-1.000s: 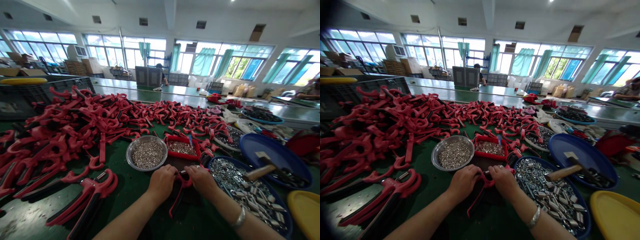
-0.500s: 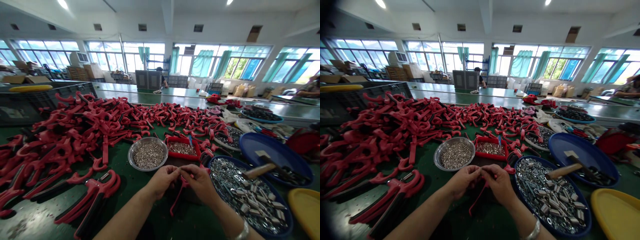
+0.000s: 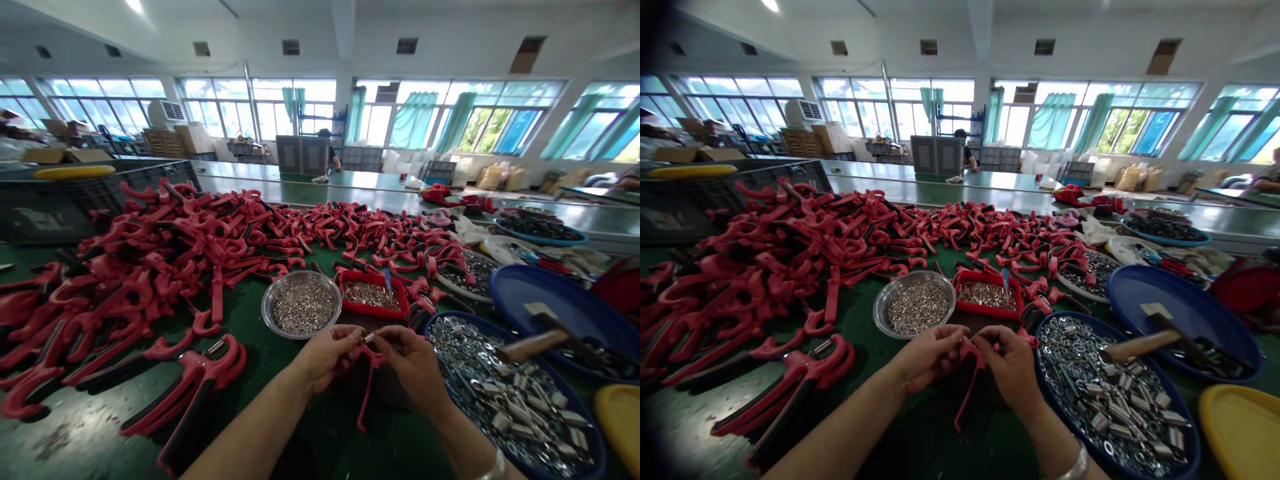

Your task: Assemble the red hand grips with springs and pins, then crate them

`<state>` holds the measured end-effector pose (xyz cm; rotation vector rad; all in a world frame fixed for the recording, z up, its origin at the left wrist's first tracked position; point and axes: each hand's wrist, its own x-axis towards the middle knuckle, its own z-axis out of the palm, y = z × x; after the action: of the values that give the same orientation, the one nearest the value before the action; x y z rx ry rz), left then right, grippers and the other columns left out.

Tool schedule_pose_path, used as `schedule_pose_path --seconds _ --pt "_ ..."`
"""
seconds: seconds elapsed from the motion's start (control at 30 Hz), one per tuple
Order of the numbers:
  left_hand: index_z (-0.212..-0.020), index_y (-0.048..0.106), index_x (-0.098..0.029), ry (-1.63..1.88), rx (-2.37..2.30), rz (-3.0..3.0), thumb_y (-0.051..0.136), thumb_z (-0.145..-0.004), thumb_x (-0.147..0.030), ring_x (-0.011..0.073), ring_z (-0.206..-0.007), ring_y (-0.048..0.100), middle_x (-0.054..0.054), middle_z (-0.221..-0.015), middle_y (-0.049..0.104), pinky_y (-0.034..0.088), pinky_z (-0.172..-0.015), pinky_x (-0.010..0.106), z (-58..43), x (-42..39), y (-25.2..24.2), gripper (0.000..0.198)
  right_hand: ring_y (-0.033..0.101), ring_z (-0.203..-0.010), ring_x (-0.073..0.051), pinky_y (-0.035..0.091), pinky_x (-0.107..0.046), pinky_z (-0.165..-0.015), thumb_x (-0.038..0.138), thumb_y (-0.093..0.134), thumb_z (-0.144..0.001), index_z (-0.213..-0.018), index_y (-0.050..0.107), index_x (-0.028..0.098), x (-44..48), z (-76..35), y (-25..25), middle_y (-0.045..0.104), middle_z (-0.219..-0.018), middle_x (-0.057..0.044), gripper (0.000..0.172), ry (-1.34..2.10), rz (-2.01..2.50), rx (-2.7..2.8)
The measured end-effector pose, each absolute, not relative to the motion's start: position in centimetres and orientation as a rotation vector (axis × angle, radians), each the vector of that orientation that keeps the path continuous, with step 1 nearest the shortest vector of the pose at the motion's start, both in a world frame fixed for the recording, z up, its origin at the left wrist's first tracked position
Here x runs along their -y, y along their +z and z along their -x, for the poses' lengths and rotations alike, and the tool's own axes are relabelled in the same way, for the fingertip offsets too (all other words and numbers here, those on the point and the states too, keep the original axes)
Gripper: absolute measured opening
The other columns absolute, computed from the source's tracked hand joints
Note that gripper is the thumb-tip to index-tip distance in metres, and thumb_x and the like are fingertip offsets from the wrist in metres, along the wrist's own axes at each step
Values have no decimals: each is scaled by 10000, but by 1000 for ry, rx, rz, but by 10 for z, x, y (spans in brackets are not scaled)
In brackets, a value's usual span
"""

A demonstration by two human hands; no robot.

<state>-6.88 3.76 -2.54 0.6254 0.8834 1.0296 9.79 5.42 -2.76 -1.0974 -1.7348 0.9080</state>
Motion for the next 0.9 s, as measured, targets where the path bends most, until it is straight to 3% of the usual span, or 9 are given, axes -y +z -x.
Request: schedule_pose_path --seconds 0.2,0.47,0.7,0.9 --pt "-845 574 -130 1240 -1066 -730 767 -568 -310 85 -600 573 0 -675 612 432 -541 176 77 -43 -30 382 581 -873 -202 432 -355 -810 247 472 -832 -876 645 195 -58 -103 -46 654 -884 -65 186 548 1169 2098" --pt "-726 525 -131 1312 -1017 -832 767 -546 -322 68 -552 550 -34 -623 580 418 -529 180 72 -42 -30 357 562 -833 -204 422 -352 -760 239 478 -830 -832 629 209 -57 -103 -51 643 -871 -40 155 328 1249 2198" --pt "-733 581 -127 1340 -1070 -841 747 -557 -382 83 -565 542 -15 -623 594 422 -538 197 71 -44 -31 352 560 -818 -210 427 -356 -754 206 446 -837 -830 623 189 -57 -101 -48 646 -859 -58 178 201 1224 2317" --pt "-770 615 -119 1372 -1035 -835 731 -594 -304 95 -625 564 6 -682 624 441 -604 213 69 -45 -35 280 560 -792 -212 439 -345 -729 177 403 -851 -850 608 173 -57 -100 -51 643 -856 -73 205 -5 1156 2389"
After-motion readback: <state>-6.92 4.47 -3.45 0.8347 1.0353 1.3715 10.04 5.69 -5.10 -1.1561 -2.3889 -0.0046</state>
